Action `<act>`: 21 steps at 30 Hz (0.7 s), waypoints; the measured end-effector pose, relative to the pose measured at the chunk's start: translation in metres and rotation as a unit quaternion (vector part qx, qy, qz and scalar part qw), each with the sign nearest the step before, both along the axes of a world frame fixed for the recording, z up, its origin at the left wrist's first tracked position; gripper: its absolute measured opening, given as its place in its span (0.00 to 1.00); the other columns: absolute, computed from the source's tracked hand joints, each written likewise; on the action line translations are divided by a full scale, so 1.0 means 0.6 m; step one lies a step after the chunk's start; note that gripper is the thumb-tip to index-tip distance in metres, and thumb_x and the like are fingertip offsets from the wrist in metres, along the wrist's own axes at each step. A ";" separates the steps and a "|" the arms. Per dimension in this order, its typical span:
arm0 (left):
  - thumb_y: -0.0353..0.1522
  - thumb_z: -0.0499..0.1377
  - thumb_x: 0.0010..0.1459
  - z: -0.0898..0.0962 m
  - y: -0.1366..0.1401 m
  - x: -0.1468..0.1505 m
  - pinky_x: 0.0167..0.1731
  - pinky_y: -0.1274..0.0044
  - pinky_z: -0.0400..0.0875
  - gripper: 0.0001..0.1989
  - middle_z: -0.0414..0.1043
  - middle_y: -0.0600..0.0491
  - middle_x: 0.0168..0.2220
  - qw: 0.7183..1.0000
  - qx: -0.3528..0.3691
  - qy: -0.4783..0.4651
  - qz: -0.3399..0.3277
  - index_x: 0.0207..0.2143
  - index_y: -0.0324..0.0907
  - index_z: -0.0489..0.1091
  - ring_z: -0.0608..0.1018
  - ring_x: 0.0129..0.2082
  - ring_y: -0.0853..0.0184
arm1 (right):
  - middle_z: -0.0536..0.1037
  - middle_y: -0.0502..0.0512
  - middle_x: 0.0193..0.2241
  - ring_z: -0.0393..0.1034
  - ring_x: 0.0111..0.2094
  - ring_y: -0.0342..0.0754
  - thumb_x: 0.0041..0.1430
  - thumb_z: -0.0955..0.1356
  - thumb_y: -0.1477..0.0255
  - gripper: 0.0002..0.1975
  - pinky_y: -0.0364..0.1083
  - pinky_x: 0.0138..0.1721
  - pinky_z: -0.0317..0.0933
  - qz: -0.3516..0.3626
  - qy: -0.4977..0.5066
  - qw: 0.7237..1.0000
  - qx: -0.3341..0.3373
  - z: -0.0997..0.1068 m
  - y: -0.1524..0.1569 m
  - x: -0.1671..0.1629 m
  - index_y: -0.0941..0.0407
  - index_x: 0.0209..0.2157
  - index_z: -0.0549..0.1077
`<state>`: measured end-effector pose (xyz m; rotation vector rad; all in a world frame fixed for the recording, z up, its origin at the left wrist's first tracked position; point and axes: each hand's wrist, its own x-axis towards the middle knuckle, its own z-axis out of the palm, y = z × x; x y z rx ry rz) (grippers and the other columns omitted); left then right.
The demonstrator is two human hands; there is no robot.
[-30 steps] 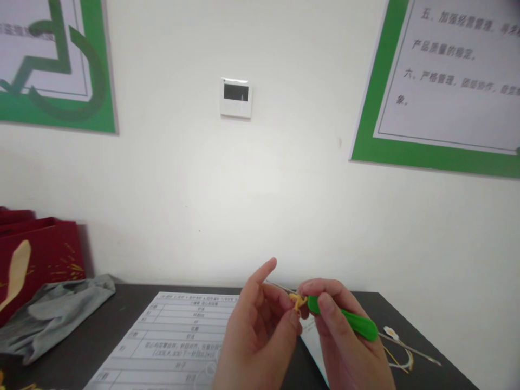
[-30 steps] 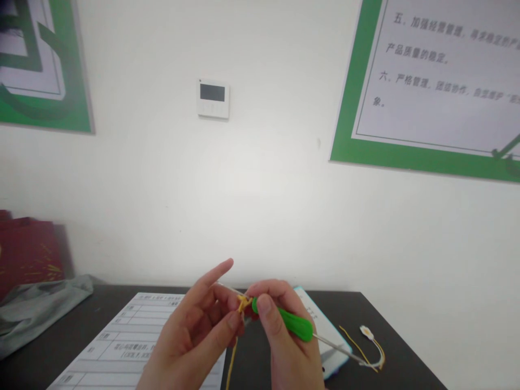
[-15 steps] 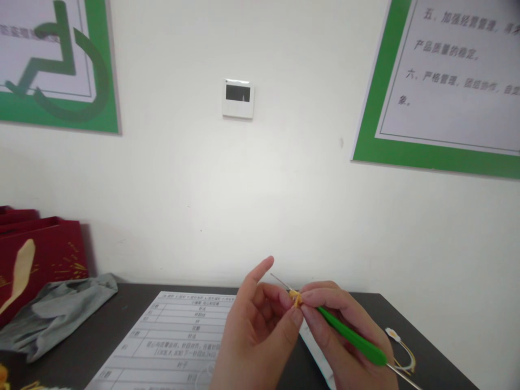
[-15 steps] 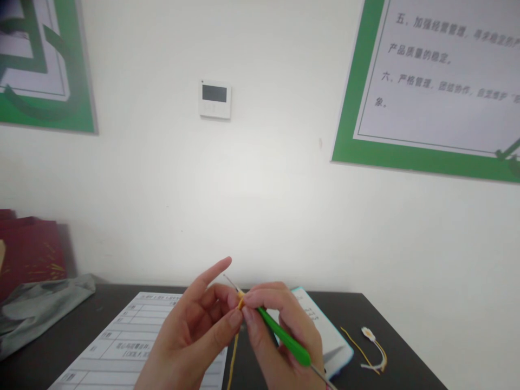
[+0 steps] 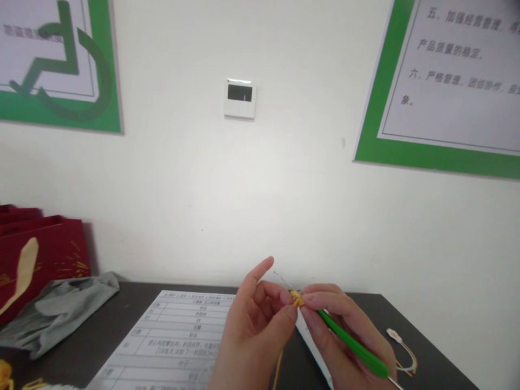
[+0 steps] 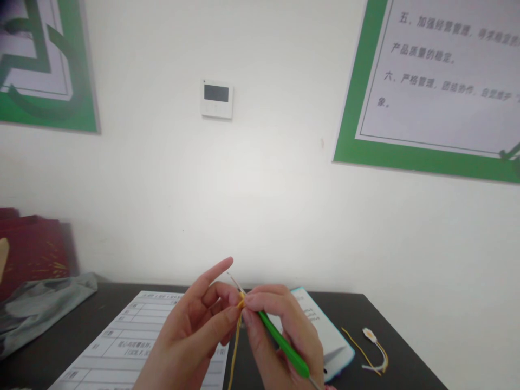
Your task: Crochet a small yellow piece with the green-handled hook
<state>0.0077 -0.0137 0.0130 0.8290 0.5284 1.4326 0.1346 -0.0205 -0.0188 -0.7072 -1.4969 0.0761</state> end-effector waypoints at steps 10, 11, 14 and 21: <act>0.26 0.69 0.47 -0.003 0.002 -0.003 0.24 0.79 0.57 0.29 0.74 0.58 0.24 0.999 -0.008 0.007 -0.040 0.54 0.36 0.70 0.68 0.24 0.74 | 0.80 0.49 0.34 0.75 0.35 0.43 0.59 0.71 0.79 0.10 0.37 0.37 0.70 -0.016 0.115 0.993 0.000 -0.004 -0.005 -0.032 0.49 0.34 0.79; 0.26 0.68 0.47 -0.004 0.003 -0.004 0.23 0.79 0.57 0.29 0.74 0.58 0.24 0.999 -0.012 0.010 -0.051 0.54 0.36 0.70 0.68 0.23 0.74 | 0.80 0.49 0.34 0.75 0.34 0.43 0.59 0.71 0.79 0.09 0.38 0.36 0.71 -0.020 0.116 0.993 0.004 -0.005 -0.005 -0.033 0.49 0.34 0.78; 0.28 0.68 0.49 -0.007 0.005 0.003 0.25 0.78 0.62 0.30 0.74 0.57 0.25 0.998 -0.015 0.023 -0.063 0.56 0.36 0.68 0.70 0.23 0.72 | 0.80 0.51 0.32 0.76 0.32 0.44 0.59 0.71 0.77 0.07 0.39 0.32 0.72 -0.038 0.108 0.993 0.008 -0.005 -0.001 -0.025 0.50 0.31 0.78; 0.35 0.67 0.58 -0.066 -0.054 0.028 0.49 0.68 0.71 0.29 0.74 0.44 0.51 0.991 0.019 0.017 0.132 0.61 0.44 0.67 0.76 0.49 0.58 | 0.82 0.48 0.29 0.78 0.26 0.43 0.57 0.73 0.75 0.04 0.39 0.30 0.73 -0.026 0.135 0.989 -0.060 0.002 0.005 0.001 0.51 0.32 0.79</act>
